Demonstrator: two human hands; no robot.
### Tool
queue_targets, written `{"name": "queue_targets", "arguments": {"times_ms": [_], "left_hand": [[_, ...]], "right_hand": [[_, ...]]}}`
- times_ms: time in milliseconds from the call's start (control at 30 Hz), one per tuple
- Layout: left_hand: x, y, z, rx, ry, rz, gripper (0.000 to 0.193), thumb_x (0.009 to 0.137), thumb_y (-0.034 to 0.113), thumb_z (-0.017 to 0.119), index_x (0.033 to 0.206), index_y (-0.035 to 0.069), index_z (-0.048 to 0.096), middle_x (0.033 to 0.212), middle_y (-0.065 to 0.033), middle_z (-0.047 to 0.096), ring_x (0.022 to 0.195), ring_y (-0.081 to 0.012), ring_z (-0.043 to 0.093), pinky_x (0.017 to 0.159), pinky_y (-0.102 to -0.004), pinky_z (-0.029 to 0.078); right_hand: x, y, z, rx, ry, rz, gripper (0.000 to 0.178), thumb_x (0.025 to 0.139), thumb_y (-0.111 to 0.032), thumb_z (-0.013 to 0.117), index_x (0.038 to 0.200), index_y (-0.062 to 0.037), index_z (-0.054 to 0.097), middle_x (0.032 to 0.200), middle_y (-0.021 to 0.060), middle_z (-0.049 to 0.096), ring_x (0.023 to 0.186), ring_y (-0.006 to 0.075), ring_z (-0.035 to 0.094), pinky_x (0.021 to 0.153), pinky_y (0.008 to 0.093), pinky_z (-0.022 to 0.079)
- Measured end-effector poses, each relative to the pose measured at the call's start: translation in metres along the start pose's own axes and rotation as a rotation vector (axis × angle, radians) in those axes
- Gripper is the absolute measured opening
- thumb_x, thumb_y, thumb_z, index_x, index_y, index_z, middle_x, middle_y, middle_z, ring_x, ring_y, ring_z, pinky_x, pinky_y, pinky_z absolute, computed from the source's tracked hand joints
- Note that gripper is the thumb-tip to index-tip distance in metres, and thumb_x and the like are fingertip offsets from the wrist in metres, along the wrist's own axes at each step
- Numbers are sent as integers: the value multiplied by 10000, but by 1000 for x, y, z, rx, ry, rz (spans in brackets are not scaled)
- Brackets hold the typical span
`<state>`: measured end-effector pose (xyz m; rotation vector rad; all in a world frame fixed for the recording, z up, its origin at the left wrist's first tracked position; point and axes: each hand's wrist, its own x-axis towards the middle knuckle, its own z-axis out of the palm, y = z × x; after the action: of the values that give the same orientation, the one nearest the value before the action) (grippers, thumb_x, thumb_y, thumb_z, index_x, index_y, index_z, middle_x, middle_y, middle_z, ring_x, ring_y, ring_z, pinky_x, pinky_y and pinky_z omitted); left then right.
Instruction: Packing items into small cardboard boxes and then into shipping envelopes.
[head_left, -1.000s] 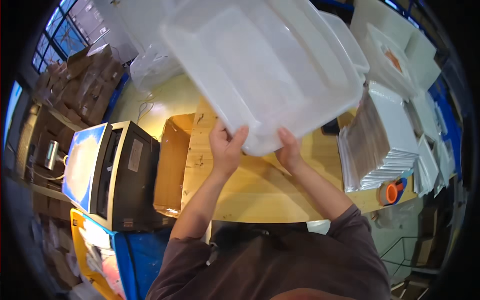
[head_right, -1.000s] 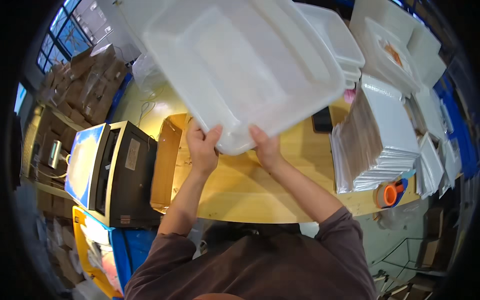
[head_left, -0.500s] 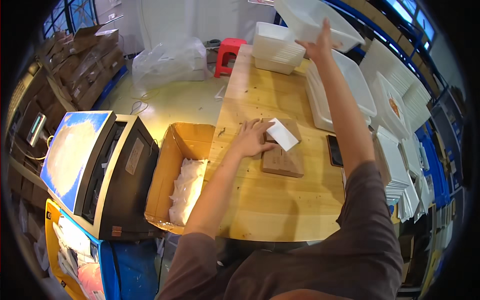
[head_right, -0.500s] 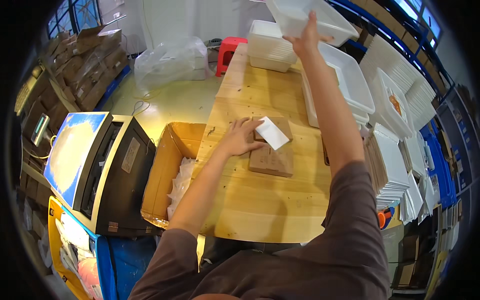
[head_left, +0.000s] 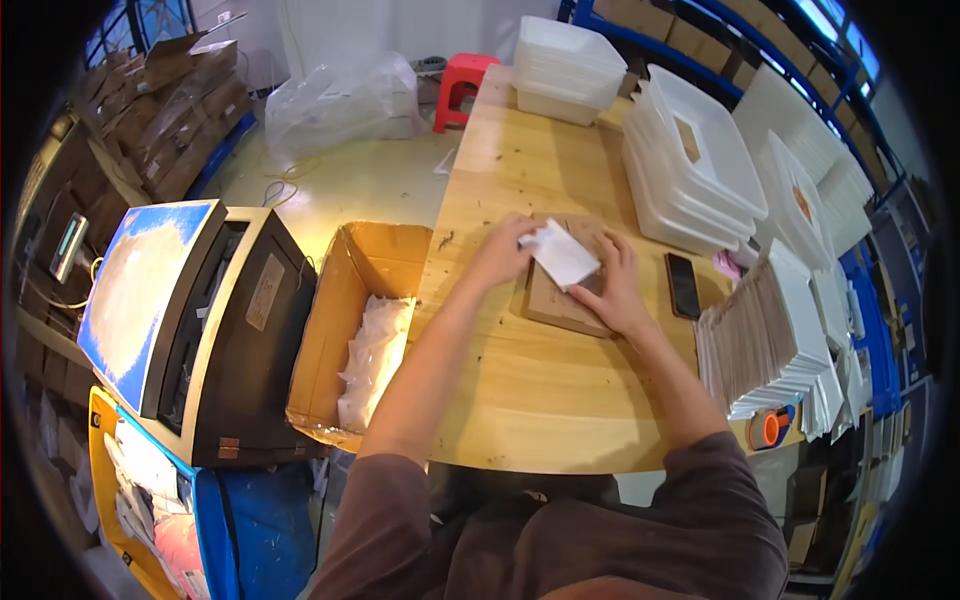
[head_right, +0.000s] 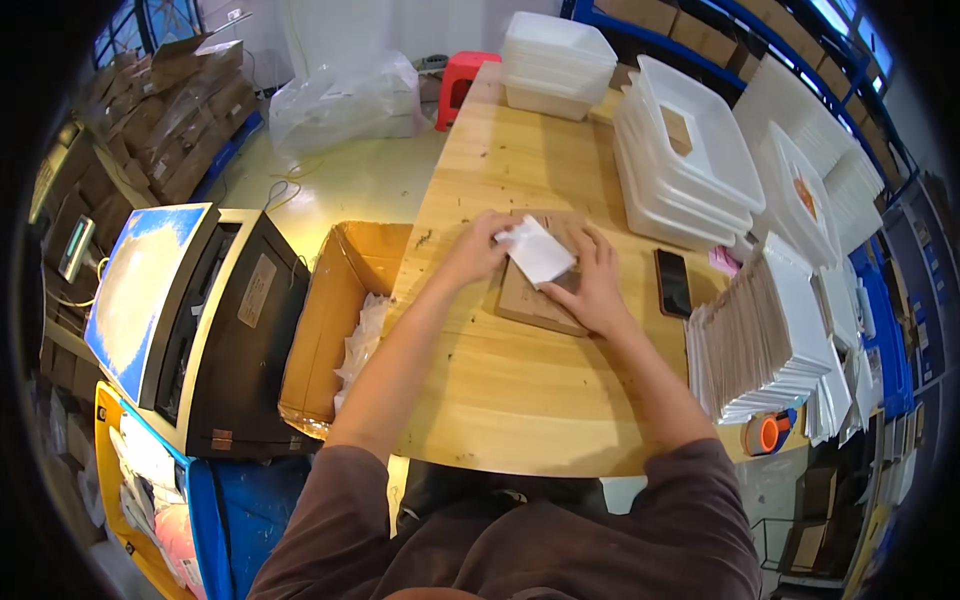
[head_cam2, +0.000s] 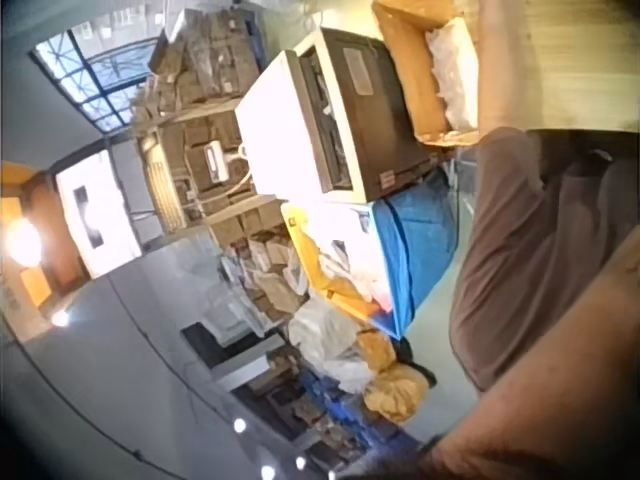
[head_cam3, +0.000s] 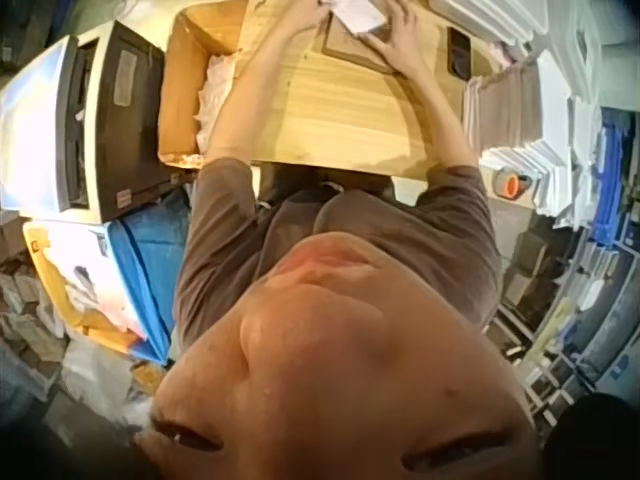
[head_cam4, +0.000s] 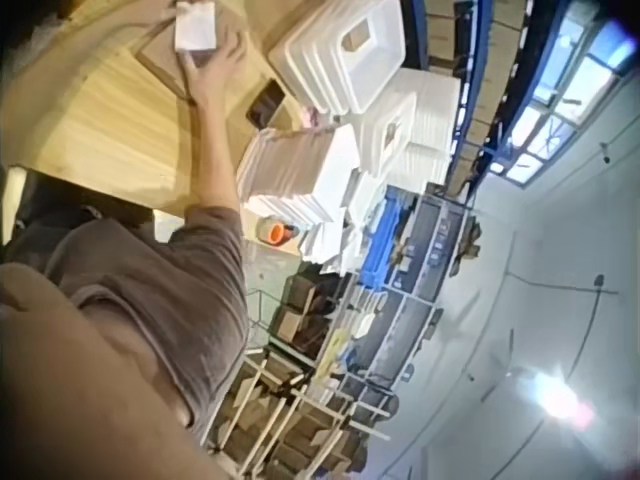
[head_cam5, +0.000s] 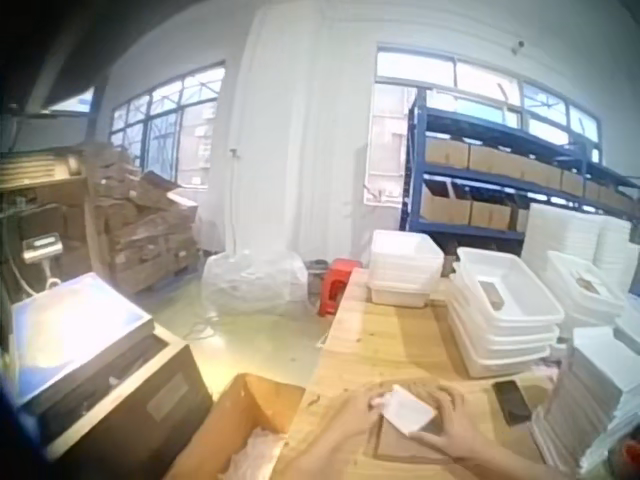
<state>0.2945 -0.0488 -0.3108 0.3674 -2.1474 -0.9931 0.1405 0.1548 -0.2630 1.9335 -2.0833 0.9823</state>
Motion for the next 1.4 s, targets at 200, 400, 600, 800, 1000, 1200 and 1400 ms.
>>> {"name": "queue_targets", "arguments": {"times_ms": [200,400,600,800,1000,1200,1400], "left_hand": [[7,-38,-19,-521,344,-369,293,908,-85,559,1125,22,724,1072,-102,702,860,-150,608,762,-238,500],[8,-9,-29,-1105,497,-475,243,945,-97,565,1178,-81,635,1050,-163,696,917,-193,661,837,-265,560],[6,-3,-30,-914,461,-527,269,960,-45,628,1214,-119,581,1020,-179,699,894,-194,685,832,-274,591],[8,3,-28,-787,378,-538,262,963,-15,657,1195,-111,585,1017,-185,708,884,-209,713,813,-262,595],[9,3,-26,-801,375,-516,278,958,-34,647,1212,-122,576,1025,-191,712,904,-219,732,788,-253,601],[6,5,-27,-753,346,-496,274,963,-22,654,1203,-128,576,1067,-217,712,953,-232,729,814,-267,600],[8,9,-20,-751,362,-481,323,974,-26,622,1279,-94,540,1092,-207,684,864,-207,714,768,-241,590]], "right_hand": [[-48,34,-7,538,-72,189,870,770,-360,829,1481,-47,438,1497,167,411,1350,374,394,1134,457,338],[-40,12,-31,173,-351,-43,861,735,-351,864,1460,-80,485,1491,154,422,1355,349,399,1135,443,343],[-46,20,-22,326,-268,49,812,705,-328,885,1419,-140,546,1487,128,432,1332,339,405,1127,436,361],[-45,20,-23,288,-280,60,775,708,-329,884,1394,-144,574,1488,126,432,1324,337,410,1123,438,368],[-44,23,-22,293,-289,62,778,700,-307,886,1387,-113,574,1492,140,422,1349,340,400,1130,439,356],[-43,18,-22,269,-296,74,763,710,-330,878,1384,-135,579,1487,129,433,1336,341,406,1126,444,373],[-45,19,-23,295,-259,115,790,694,-304,888,1394,-133,564,1488,133,430,1354,348,398,1134,445,367]]}}
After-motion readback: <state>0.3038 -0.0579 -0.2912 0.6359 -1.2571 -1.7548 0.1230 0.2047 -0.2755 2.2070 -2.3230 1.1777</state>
